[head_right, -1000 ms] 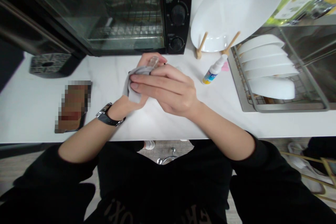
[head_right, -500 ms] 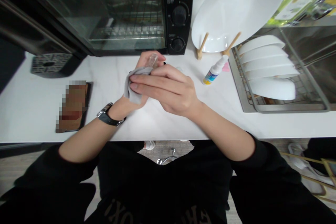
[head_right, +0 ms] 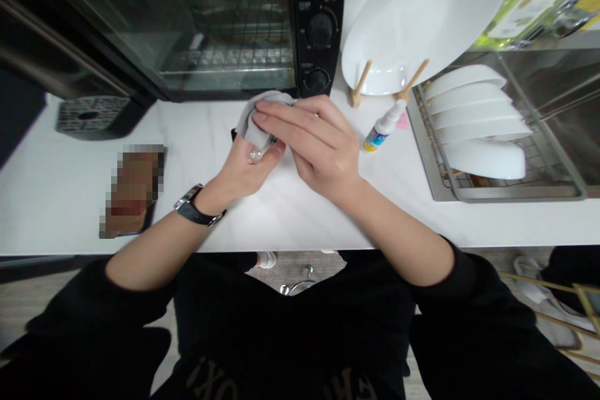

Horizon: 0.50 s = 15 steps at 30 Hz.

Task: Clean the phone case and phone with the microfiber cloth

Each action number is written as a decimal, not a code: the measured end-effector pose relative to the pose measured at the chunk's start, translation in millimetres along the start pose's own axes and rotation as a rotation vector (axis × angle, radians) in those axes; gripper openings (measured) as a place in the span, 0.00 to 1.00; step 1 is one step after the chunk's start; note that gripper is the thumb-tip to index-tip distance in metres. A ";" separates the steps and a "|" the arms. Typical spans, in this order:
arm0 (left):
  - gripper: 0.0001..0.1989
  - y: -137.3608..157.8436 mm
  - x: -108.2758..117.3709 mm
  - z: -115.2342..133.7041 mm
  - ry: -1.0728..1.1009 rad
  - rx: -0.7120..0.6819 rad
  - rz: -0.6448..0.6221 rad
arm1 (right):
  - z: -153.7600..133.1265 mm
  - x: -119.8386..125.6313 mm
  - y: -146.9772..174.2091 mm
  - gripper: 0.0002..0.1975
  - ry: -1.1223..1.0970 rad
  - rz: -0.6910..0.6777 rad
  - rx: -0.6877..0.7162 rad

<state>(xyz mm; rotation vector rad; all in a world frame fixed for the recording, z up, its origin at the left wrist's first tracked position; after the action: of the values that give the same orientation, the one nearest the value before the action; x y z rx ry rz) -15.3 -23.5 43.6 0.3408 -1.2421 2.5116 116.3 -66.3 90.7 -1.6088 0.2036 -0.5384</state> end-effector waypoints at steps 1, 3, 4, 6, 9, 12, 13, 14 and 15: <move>0.26 0.3 -0.5 -0.2 0.004 0.019 -0.007 | 0.2 0.3 -0.5 0.21 0.011 -0.001 -0.001; 0.26 1.0 -1.1 0.2 0.018 0.031 -0.013 | 0.2 1.6 -1.7 0.19 0.042 0.008 0.003; 0.26 1.3 -1.1 0.6 0.023 0.026 -0.013 | 0.0 1.4 -2.4 0.19 0.055 0.003 0.007; 0.26 1.7 -1.6 0.7 0.032 0.015 -0.015 | -0.6 0.4 -3.8 0.18 0.056 -0.013 0.006; 0.26 0.5 -0.5 2.0 0.036 0.001 0.002 | -1.9 -0.2 -5.8 0.18 0.011 -0.026 -0.012; 0.22 -2.6 2.7 9.6 0.060 -0.036 0.027 | -8.0 2.6 -6.9 0.16 -0.042 -0.018 0.019; 0.21 -3.7 3.6 12.3 0.067 -0.040 0.029 | -10.8 2.3 -6.8 0.16 -0.055 -0.038 0.035; 0.20 -4.7 4.1 14.4 0.071 -0.036 0.027 | -13.4 1.9 -6.6 0.16 -0.063 -0.061 0.048; 0.19 -5.4 4.7 15.7 0.068 -0.024 0.027 | -15.6 0.9 -6.1 0.17 -0.067 -0.092 0.057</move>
<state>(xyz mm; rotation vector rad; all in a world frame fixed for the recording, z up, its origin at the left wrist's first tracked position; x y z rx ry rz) -16.5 -32.2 58.5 0.2319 -1.2573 2.5072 108.8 -79.8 97.3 -1.5840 0.0641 -0.5552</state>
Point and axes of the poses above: each hand's wrist, its own y-axis away from the middle knuckle, its own x-axis out of the back of the hand, z = x × y, the point moved 8 cm from there along -y, towards the middle knuckle, and after that the axes turned 8 degrees about y, right-handed, at the moved point
